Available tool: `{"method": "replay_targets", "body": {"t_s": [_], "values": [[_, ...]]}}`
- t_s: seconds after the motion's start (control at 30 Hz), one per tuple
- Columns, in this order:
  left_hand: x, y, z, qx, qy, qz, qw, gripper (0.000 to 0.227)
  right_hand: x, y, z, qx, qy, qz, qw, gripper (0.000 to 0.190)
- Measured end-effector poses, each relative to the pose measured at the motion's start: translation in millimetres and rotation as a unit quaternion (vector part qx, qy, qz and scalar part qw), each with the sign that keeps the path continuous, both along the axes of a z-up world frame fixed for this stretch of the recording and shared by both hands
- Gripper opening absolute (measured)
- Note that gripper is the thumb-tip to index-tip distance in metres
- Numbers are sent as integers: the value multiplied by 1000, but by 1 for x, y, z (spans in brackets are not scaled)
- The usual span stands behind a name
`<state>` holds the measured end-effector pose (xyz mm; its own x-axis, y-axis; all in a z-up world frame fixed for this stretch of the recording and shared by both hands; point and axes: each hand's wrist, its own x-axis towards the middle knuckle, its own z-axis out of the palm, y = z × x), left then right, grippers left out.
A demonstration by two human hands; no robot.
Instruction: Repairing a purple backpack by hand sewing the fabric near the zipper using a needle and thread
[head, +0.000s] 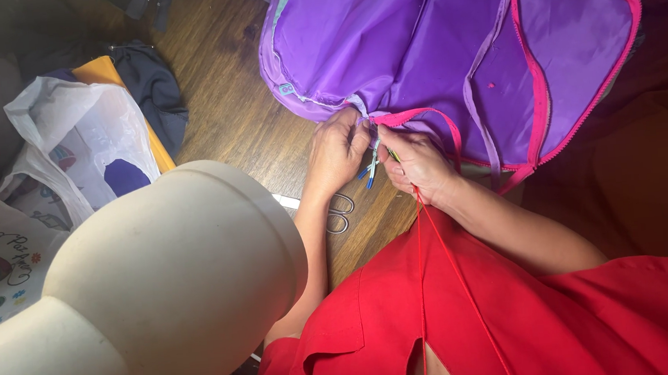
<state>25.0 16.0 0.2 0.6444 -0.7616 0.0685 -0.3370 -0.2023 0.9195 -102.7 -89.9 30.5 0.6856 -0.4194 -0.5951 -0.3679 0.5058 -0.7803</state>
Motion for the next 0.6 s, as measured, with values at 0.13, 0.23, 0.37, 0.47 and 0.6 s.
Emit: {"method": "replay_targets", "body": {"t_s": [0.13, 0.23, 0.37, 0.47, 0.6], "values": [[-8, 1, 24, 49, -35, 14, 998, 29, -15, -10, 5, -10, 13, 38, 999, 50], [-18, -10, 15, 91, -107, 59, 988, 40, -24, -27, 7, -157, -12, 48, 986, 47], [-26, -13, 1, 80, -160, 85, 980, 23, -8, -32, 38, -579, -119, 129, 796, 30], [-26, -13, -12, 47, -177, 87, 979, 19, 0, -34, 9, -603, -121, 136, 777, 31], [-21, -11, -13, -24, -159, 79, 984, 23, 3, -37, -2, -568, -121, 105, 807, 19]]}}
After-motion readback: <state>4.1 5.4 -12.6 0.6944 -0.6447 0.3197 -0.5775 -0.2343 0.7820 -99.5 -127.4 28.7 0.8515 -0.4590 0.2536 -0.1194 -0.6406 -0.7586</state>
